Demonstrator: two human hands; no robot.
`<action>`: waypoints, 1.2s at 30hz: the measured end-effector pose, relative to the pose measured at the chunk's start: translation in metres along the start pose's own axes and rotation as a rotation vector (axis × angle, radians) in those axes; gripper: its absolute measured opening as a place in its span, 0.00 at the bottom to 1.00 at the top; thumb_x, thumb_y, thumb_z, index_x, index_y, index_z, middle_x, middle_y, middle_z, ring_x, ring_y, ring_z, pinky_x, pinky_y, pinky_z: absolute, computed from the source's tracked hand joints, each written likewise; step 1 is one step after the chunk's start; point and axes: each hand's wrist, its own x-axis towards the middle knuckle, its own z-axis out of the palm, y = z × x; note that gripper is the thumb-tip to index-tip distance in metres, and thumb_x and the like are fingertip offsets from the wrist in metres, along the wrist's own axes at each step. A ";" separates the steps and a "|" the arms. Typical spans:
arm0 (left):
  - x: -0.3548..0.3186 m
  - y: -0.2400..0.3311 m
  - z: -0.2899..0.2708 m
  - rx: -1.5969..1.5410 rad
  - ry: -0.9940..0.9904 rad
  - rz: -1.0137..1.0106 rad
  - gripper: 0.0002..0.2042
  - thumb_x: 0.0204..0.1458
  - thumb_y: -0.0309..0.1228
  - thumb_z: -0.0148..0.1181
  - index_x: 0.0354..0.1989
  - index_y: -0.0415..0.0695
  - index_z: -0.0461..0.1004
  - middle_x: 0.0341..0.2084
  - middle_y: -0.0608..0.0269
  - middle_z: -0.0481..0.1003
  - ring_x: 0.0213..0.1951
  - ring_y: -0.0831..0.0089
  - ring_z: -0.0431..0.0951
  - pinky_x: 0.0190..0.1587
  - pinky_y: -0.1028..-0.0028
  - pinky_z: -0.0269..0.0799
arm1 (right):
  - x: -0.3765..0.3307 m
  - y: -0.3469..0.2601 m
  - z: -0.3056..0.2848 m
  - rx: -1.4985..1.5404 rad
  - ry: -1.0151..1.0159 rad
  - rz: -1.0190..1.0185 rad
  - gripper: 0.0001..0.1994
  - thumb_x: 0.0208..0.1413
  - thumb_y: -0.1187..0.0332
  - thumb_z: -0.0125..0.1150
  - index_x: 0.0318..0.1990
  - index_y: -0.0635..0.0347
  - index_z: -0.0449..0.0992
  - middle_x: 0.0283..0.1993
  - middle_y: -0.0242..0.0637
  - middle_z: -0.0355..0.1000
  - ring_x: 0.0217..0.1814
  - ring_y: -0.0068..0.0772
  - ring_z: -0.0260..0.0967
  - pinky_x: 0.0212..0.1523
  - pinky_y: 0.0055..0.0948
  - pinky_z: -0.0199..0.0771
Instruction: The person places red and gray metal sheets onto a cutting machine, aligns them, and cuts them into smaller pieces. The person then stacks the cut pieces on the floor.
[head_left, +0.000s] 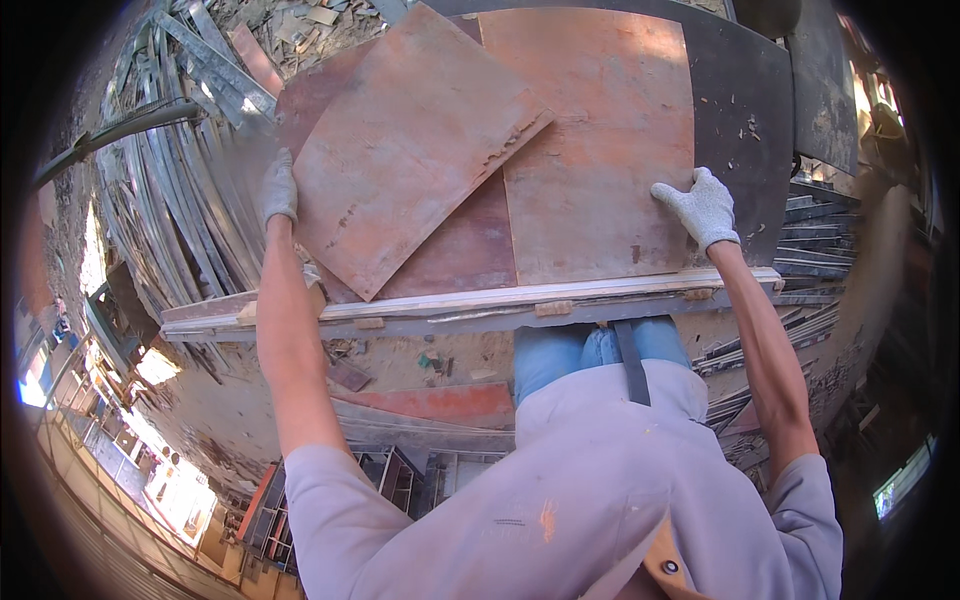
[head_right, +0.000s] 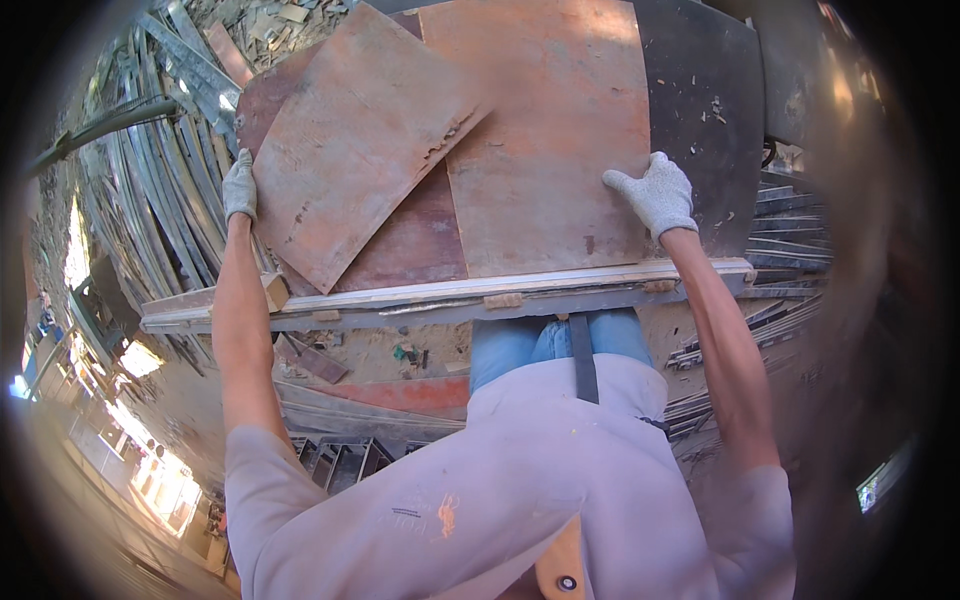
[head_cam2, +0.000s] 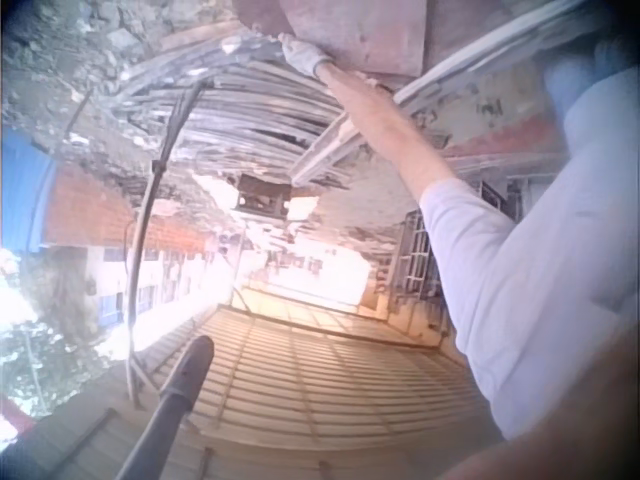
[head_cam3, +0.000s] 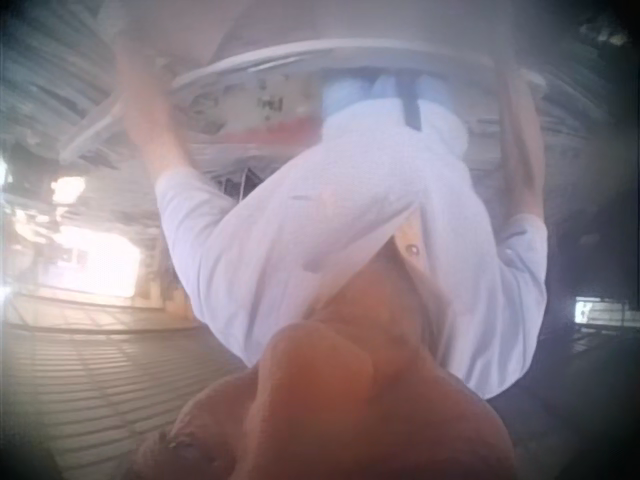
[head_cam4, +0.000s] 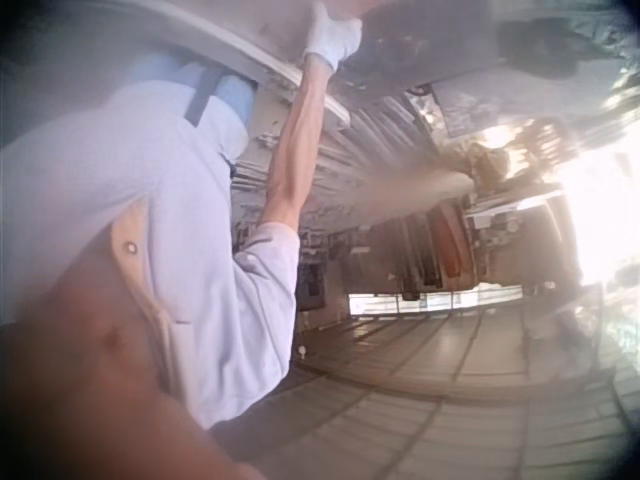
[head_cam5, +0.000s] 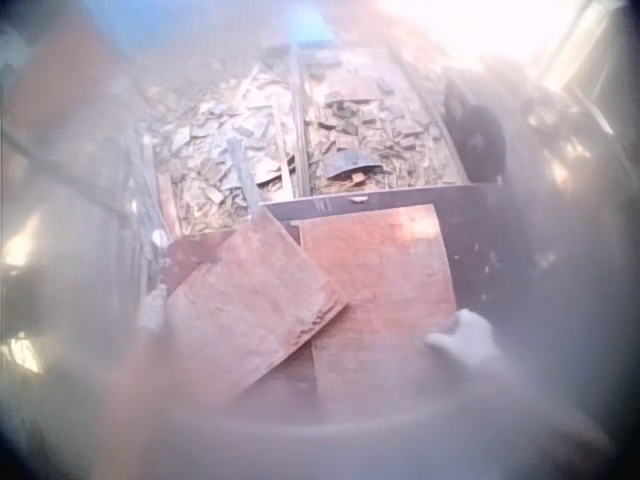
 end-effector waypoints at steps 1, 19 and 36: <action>0.005 -0.011 0.001 -0.032 0.046 0.021 0.33 0.67 0.62 0.52 0.61 0.43 0.80 0.53 0.52 0.83 0.56 0.61 0.80 0.61 0.64 0.70 | -0.001 -0.006 0.001 -0.006 -0.013 0.008 0.39 0.42 0.36 0.77 0.44 0.68 0.78 0.43 0.58 0.81 0.49 0.60 0.80 0.51 0.51 0.79; -0.045 0.024 -0.054 0.023 0.138 0.060 0.36 0.63 0.68 0.54 0.32 0.42 0.84 0.22 0.63 0.75 0.28 0.71 0.68 0.35 0.66 0.65 | 0.001 -0.010 -0.002 -0.029 -0.102 0.037 0.45 0.46 0.33 0.75 0.56 0.68 0.73 0.54 0.59 0.78 0.58 0.58 0.78 0.57 0.49 0.80; -0.286 0.151 -0.081 -0.564 -0.296 -0.065 0.31 0.67 0.59 0.57 0.49 0.36 0.82 0.42 0.62 0.82 0.41 0.75 0.78 0.50 0.68 0.76 | -0.117 0.016 -0.015 0.872 -0.281 -0.386 0.51 0.61 0.25 0.51 0.72 0.68 0.64 0.65 0.61 0.73 0.69 0.54 0.72 0.69 0.47 0.70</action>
